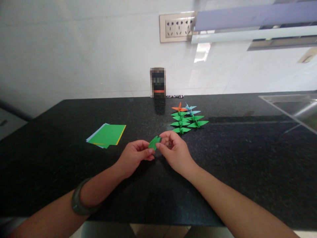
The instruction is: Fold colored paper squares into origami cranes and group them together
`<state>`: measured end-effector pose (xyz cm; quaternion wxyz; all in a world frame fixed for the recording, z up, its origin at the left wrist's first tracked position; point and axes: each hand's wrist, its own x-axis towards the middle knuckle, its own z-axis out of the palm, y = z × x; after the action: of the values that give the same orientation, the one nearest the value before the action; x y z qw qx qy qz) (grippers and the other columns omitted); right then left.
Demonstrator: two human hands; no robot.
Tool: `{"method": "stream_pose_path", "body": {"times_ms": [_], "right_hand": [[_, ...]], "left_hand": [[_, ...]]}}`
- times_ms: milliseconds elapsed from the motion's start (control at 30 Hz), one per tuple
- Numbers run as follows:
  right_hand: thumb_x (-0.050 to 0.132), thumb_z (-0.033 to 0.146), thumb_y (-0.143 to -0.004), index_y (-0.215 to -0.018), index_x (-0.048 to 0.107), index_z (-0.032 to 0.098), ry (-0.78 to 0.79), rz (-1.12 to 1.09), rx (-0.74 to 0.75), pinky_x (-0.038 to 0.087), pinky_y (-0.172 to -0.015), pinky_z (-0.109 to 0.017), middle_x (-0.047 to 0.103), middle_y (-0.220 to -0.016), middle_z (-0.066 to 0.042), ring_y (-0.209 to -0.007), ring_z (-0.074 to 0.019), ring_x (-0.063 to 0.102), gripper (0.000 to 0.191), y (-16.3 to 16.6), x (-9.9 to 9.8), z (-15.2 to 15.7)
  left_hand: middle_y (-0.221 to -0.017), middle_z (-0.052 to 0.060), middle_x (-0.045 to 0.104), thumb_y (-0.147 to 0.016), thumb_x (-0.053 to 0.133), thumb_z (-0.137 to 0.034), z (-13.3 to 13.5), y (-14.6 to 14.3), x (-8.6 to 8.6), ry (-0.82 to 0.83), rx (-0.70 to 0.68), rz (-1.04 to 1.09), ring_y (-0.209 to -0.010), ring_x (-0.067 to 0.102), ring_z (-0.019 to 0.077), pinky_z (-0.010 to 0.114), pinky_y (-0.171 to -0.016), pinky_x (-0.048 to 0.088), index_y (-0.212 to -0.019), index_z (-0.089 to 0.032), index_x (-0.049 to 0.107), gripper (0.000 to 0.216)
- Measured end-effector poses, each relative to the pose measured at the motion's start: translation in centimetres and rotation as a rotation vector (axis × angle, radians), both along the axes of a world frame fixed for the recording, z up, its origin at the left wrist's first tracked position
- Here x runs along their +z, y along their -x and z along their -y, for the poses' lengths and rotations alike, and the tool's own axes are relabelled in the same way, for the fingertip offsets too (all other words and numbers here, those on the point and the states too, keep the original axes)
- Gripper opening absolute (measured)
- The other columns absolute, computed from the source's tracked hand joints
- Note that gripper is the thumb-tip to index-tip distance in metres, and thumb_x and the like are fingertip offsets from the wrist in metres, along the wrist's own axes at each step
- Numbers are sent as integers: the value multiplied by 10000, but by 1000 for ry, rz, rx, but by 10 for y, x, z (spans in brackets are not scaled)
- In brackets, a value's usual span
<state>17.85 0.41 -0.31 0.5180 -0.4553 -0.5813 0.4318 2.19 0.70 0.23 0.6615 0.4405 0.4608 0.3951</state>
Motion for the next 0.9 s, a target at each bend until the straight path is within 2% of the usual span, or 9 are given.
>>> {"method": "stream_pose_path", "body": {"times_ms": [133, 233, 367, 500, 667, 900], "right_hand": [[613, 195, -725, -938, 577, 208, -207, 238, -84, 465, -572, -248, 551, -738, -3, -636, -116, 537, 216, -1, -1, 2], [615, 187, -727, -916, 586, 200, -216, 276, -125, 484, -593, -254, 582, -759, -15, -647, -122, 562, 192, 0, -1, 3], [617, 194, -729, -759, 577, 180, -182, 268, -139, 466, -520, -225, 584, -652, 2, -554, -105, 545, 52, 2, 0, 4], [597, 170, -751, -748, 600, 189, -357, 394, -146, 466, -546, -228, 617, -686, -5, -592, -112, 563, 19, 1, 1, 5], [553, 120, -782, -809, 628, 194, -581, 525, -109, 486, -634, -241, 646, -750, -20, -693, -123, 598, 109, -2, 5, 3], [509, 139, -806, -786, 626, 211, -643, 607, -92, 502, -651, -276, 620, -794, -52, -750, -151, 596, 139, -3, 10, 7]], "left_hand": [[-553, -22, 611, -581, 725, -187, 2, -1, 3, -48, 28, -28, -494, 559, 67, 188, -526, 451, -654, -106, 612, 157], [-549, -23, 612, -599, 709, -184, 2, -2, 4, -70, 34, -44, -492, 549, 61, 183, -528, 445, -653, -107, 620, 130], [-556, -25, 613, -613, 699, -189, 2, -1, 3, -101, 25, -85, -504, 548, 63, 181, -531, 434, -664, -114, 623, 118], [-565, -15, 620, -645, 680, -212, 2, 0, 1, -140, -28, -182, -515, 547, 69, 179, -524, 419, -689, -115, 638, 114], [-575, -6, 624, -663, 653, -220, 3, 0, 1, -153, -37, -248, -517, 565, 86, 194, -524, 440, -649, -120, 637, 103], [-562, 12, 633, -639, 669, -229, 2, -1, 4, -123, 24, -228, -489, 566, 97, 204, -505, 450, -621, -122, 648, 111]]}}
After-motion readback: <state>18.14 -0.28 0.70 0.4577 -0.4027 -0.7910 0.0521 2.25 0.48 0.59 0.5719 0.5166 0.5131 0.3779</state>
